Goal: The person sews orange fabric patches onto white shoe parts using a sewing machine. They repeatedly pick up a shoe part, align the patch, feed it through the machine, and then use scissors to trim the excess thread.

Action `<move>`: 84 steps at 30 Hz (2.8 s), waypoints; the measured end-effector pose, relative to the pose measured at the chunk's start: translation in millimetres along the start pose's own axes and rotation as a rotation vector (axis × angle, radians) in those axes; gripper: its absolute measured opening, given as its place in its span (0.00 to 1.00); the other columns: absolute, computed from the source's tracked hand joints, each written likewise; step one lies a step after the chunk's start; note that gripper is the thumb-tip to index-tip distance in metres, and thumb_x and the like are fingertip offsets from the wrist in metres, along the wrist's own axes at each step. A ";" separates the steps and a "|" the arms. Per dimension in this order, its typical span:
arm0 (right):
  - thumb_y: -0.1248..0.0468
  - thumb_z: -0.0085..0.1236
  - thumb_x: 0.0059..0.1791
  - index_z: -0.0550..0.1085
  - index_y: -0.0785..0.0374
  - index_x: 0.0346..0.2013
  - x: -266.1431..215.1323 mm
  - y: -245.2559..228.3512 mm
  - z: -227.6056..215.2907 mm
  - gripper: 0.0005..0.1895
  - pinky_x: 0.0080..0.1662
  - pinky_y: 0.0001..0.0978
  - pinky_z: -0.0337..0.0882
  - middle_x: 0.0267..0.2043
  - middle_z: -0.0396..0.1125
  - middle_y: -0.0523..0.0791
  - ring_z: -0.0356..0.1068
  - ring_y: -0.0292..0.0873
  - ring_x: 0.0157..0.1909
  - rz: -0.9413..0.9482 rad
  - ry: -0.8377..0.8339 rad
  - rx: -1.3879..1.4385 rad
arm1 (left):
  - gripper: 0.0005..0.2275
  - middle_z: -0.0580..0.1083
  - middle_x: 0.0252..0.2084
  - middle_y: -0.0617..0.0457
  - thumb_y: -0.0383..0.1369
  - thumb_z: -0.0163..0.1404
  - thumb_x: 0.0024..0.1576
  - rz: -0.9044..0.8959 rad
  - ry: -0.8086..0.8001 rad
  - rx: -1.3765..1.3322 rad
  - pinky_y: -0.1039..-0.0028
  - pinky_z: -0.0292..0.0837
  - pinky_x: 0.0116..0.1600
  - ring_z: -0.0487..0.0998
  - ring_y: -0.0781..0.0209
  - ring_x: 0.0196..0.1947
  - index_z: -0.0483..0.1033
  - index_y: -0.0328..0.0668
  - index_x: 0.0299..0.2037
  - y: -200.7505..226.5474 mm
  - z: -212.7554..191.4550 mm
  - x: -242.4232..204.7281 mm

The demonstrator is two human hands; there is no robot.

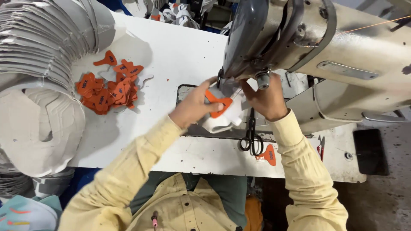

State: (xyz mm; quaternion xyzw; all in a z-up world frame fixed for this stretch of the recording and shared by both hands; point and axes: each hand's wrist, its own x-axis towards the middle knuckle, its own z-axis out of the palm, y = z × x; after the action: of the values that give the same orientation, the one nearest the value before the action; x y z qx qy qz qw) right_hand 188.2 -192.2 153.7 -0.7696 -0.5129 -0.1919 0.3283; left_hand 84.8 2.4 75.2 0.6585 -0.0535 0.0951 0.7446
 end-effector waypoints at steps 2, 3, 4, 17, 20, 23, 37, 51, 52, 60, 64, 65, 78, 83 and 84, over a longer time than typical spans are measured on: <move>0.75 0.62 0.47 0.78 0.61 0.43 0.1 5.3 -3.2 0.12 0.41 0.40 0.75 0.42 0.76 0.47 0.77 0.50 0.40 0.089 -0.097 0.096 | 0.36 0.72 0.61 0.42 0.28 0.62 0.50 -0.103 -0.061 0.208 0.68 0.63 0.66 0.72 0.53 0.61 0.58 0.28 0.69 4.7 -14.8 18.5; 0.75 0.62 0.47 0.78 0.61 0.43 -1.1 5.7 -5.6 0.12 0.41 0.40 0.75 0.42 0.76 0.47 0.77 0.50 0.40 0.085 -0.101 0.096 | 0.36 0.72 0.61 0.42 0.28 0.62 0.50 -0.101 -0.056 0.206 0.68 0.63 0.66 0.72 0.53 0.61 0.58 0.28 0.69 10.1 -19.8 28.4; 0.75 0.61 0.48 0.79 0.61 0.44 -2.3 6.0 -8.0 0.12 0.39 0.39 0.75 0.42 0.76 0.47 0.77 0.50 0.39 0.087 -0.151 0.065 | 0.35 0.75 0.57 0.41 0.29 0.63 0.49 -0.166 -0.166 0.299 0.69 0.65 0.65 0.75 0.53 0.57 0.61 0.28 0.67 15.3 -25.0 38.1; 0.75 0.59 0.41 0.80 0.59 0.48 -23.8 -31.2 -11.2 0.21 0.37 0.39 0.74 0.35 0.66 0.45 0.71 0.47 0.39 -0.180 -0.286 -0.323 | 0.33 0.79 0.37 0.41 0.32 0.69 0.42 -0.191 -0.381 0.840 0.63 0.74 0.48 0.80 0.52 0.39 0.67 0.35 0.58 62.5 -36.7 64.3; 0.75 0.58 0.41 0.79 0.62 0.50 -25.9 -49.9 -10.5 0.22 0.38 0.39 0.73 0.36 0.65 0.47 0.70 0.48 0.40 -0.161 -0.277 -0.357 | 0.32 0.78 0.40 0.44 0.29 0.71 0.40 0.003 -0.469 0.702 0.66 0.76 0.50 0.80 0.55 0.42 0.66 0.32 0.53 33.9 -48.7 90.2; 0.74 0.57 0.42 0.78 0.63 0.52 -28.1 -57.9 -8.6 0.22 0.41 0.40 0.74 0.37 0.64 0.47 0.70 0.49 0.41 -0.137 -0.277 -0.351 | 0.35 0.79 0.40 0.45 0.26 0.68 0.40 -0.128 -0.601 0.569 0.66 0.79 0.48 0.82 0.57 0.42 0.63 0.36 0.59 22.8 -52.4 110.9; 0.63 0.61 0.45 0.70 0.69 0.60 -45.8 -80.2 6.1 0.29 0.48 0.44 0.74 0.55 0.64 0.55 0.69 0.56 0.51 -0.009 -0.183 -0.352 | 0.35 0.81 0.42 0.49 0.37 0.66 0.41 0.071 -0.693 0.914 0.57 0.67 0.57 0.80 0.55 0.46 0.63 0.40 0.59 50.0 -42.8 105.4; 0.70 0.56 0.43 0.70 0.70 0.62 -57.2 -85.6 10.1 0.31 0.40 0.41 0.74 0.51 0.64 0.54 0.68 0.52 0.46 0.069 -0.204 -0.369 | 0.37 0.81 0.40 0.46 0.28 0.66 0.46 0.040 -0.672 0.798 0.70 0.77 0.49 0.84 0.56 0.43 0.52 0.35 0.62 52.2 -43.5 101.3; 0.70 0.56 0.43 0.70 0.71 0.62 -56.5 -85.9 10.4 0.31 0.40 0.41 0.74 0.51 0.64 0.54 0.68 0.53 0.47 0.067 -0.198 -0.380 | 0.37 0.81 0.40 0.46 0.27 0.65 0.47 0.027 -0.663 0.820 0.69 0.78 0.49 0.84 0.56 0.43 0.51 0.36 0.63 52.8 -43.3 101.5; 0.70 0.55 0.42 0.70 0.71 0.62 -52.7 -94.2 11.8 0.31 0.41 0.42 0.74 0.49 0.64 0.54 0.68 0.54 0.48 0.076 -0.220 -0.396 | 0.42 0.81 0.42 0.47 0.23 0.65 0.42 0.043 -0.682 0.636 0.68 0.79 0.45 0.84 0.58 0.42 0.49 0.38 0.66 46.6 -47.2 100.7; 0.71 0.56 0.42 0.70 0.71 0.61 -50.6 -95.5 8.9 0.31 0.42 0.43 0.74 0.49 0.64 0.54 0.68 0.55 0.48 0.095 -0.204 -0.376 | 0.40 0.82 0.39 0.46 0.26 0.67 0.45 0.075 -0.653 0.766 0.66 0.77 0.46 0.84 0.55 0.41 0.52 0.35 0.65 37.4 -52.5 101.0; 0.71 0.56 0.42 0.71 0.70 0.61 -50.3 -95.3 8.6 0.30 0.42 0.43 0.74 0.49 0.64 0.53 0.68 0.55 0.48 0.101 -0.196 -0.359 | 0.37 0.81 0.39 0.46 0.28 0.68 0.48 0.091 -0.643 0.833 0.65 0.77 0.46 0.83 0.53 0.41 0.54 0.32 0.63 33.1 -54.6 101.2; 0.71 0.57 0.43 0.73 0.70 0.60 -48.3 -106.7 21.4 0.28 0.41 0.44 0.73 0.46 0.64 0.54 0.67 0.55 0.46 0.210 -0.157 -0.370 | 0.34 0.82 0.41 0.52 0.26 0.69 0.41 0.151 -0.784 0.800 0.67 0.78 0.46 0.84 0.58 0.42 0.64 0.45 0.58 36.0 -52.7 125.0; 0.71 0.57 0.43 0.73 0.70 0.59 -47.0 -107.1 23.7 0.28 0.40 0.44 0.73 0.46 0.64 0.54 0.68 0.55 0.46 0.238 -0.153 -0.394 | 0.24 0.82 0.40 0.52 0.26 0.69 0.41 0.059 -0.746 0.807 0.68 0.79 0.46 0.85 0.58 0.41 0.75 0.40 0.48 43.3 -51.5 120.8; 0.71 0.57 0.43 0.73 0.70 0.59 -46.6 -107.2 25.3 0.28 0.40 0.44 0.73 0.46 0.64 0.54 0.68 0.55 0.46 0.242 -0.152 -0.392 | 0.24 0.82 0.40 0.52 0.26 0.69 0.41 0.056 -0.750 0.808 0.68 0.79 0.46 0.85 0.58 0.41 0.75 0.40 0.48 46.5 -49.8 122.8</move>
State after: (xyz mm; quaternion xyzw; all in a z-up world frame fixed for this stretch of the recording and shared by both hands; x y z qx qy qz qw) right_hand 70.4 -177.6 139.3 -0.8866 -0.3932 -0.1888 0.1539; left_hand 192.6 65.8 139.1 0.8790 -0.2918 -0.1132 0.3596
